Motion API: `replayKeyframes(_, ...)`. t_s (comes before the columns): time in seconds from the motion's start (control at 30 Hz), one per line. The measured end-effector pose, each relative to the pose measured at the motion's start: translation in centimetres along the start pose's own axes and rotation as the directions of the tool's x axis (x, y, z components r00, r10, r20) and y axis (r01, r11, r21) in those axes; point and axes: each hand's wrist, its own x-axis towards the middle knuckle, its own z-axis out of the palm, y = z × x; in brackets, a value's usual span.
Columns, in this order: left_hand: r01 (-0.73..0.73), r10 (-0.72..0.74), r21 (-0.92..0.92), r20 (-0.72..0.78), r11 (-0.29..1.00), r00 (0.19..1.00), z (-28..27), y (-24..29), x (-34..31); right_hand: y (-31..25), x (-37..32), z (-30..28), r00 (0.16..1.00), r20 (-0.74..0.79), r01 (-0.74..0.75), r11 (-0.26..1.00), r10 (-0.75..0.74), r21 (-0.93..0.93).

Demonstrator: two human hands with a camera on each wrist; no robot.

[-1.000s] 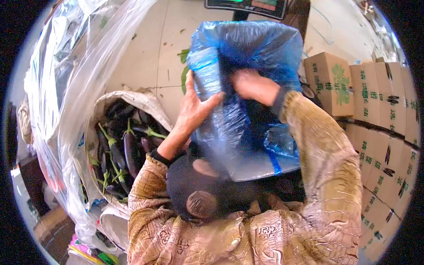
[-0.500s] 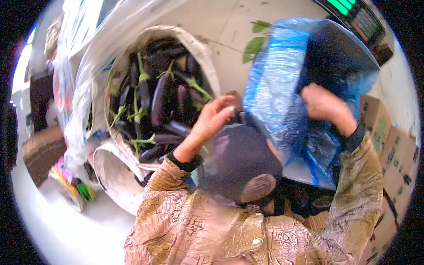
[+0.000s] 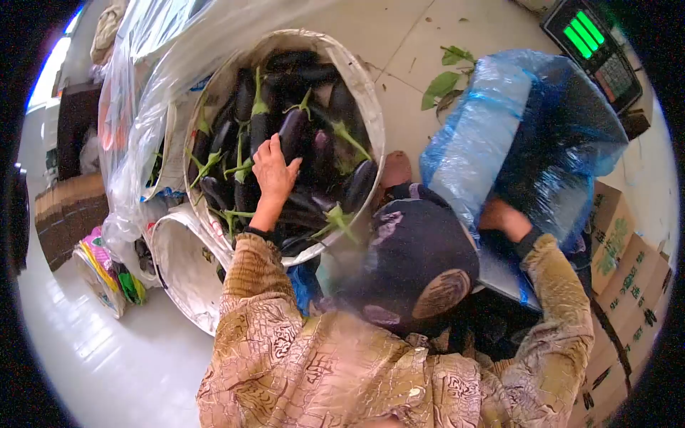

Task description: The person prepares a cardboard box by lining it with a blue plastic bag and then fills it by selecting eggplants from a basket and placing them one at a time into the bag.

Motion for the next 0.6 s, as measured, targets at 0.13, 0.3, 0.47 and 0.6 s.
replayKeyframes(0.13, -0.024, 0.012, 0.228, 0.052, 0.973, 0.999, 0.9, 0.0, 1.1, -1.9, 0.7, 0.4, 1.0, 0.012, -0.019, 0.992, 0.018, 0.126)
replayKeyframes(0.3, 0.24, -0.089, -0.512, 0.302, 0.825, 0.949, -1.1, -1.8, 0.5, -1.7, -0.8, -2.7, 0.978, -0.004, 0.197, 0.928, -0.209, -0.318)
replayKeyframes(0.47, 0.569, 0.118, -0.815, 0.579, 0.11, 0.807, -9.4, 4.2, -1.8, 5.4, -1.4, -2.4, 0.983, -0.117, 0.108, 0.961, -0.141, -0.254)
replayKeyframes(0.6, 0.509, 0.273, -0.858, 0.476, -0.063, 0.836, -12.3, 9.1, -1.2, 0.3, -0.3, -4.3, 0.962, -0.007, -0.267, 0.941, 0.271, -0.207)
